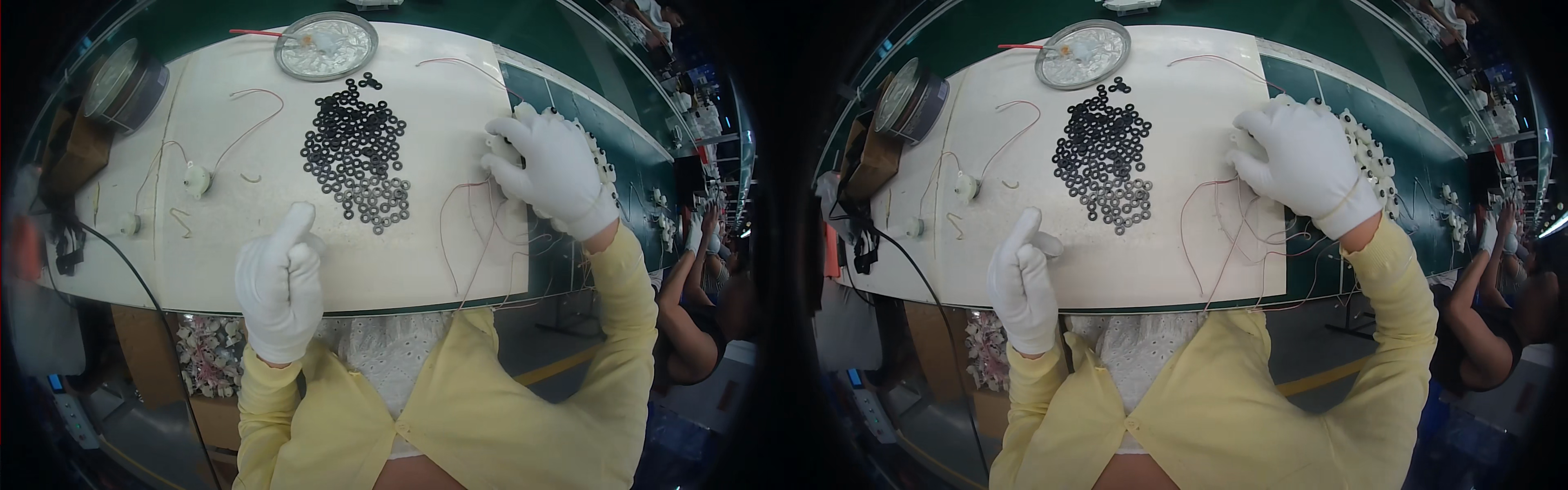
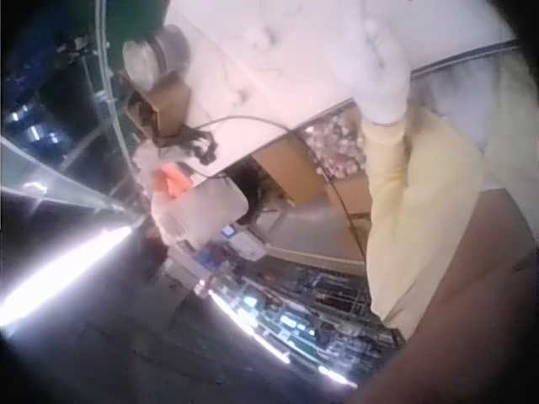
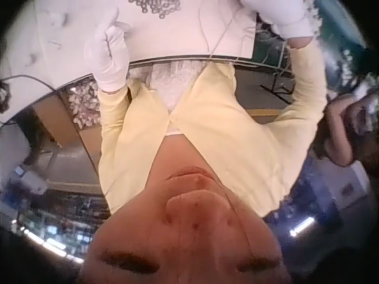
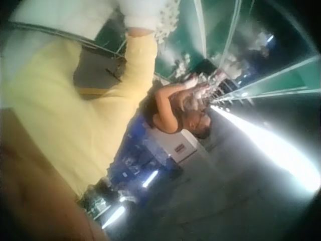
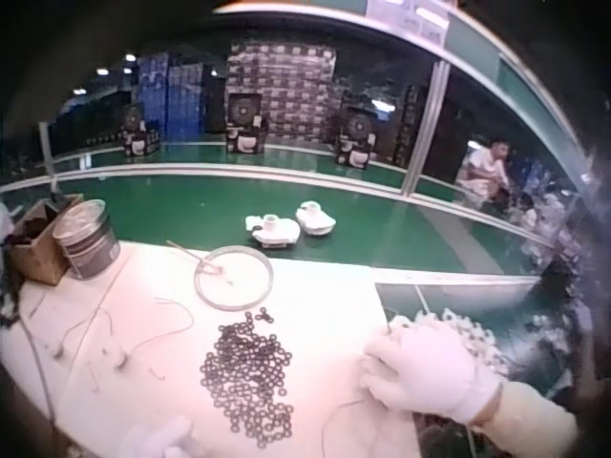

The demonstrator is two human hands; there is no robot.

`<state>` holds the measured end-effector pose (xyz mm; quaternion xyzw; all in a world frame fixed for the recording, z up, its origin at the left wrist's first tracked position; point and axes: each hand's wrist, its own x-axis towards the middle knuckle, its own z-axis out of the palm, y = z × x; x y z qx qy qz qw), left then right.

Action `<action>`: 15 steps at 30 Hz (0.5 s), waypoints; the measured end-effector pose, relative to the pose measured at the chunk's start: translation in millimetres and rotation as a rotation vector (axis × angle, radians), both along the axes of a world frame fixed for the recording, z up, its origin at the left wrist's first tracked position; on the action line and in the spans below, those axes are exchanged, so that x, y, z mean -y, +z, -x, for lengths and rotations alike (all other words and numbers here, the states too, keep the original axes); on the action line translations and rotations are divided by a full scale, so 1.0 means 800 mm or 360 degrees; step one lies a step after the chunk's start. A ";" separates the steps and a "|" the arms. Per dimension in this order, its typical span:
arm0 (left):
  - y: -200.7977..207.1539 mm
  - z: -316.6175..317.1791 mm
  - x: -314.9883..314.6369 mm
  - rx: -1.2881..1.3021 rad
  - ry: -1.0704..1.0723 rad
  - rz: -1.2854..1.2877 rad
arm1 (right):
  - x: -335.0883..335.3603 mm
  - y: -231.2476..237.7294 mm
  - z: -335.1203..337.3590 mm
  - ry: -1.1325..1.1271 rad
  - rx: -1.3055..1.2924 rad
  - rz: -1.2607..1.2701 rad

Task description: The person assembles small white electronic components by picking up black washers and placing them onto the units. They then use a red-handled brush to apply a white substance to the center of the components. The person handles the components one by one, moving them between a pile of washers and a tray of assembled units.

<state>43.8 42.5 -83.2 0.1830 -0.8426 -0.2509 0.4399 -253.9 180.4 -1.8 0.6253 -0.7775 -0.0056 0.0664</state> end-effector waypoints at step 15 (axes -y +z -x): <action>0.015 -0.002 -0.003 0.0234 -0.0056 -0.0048 | -0.023 -0.021 -0.001 0.0152 -0.0119 0.0163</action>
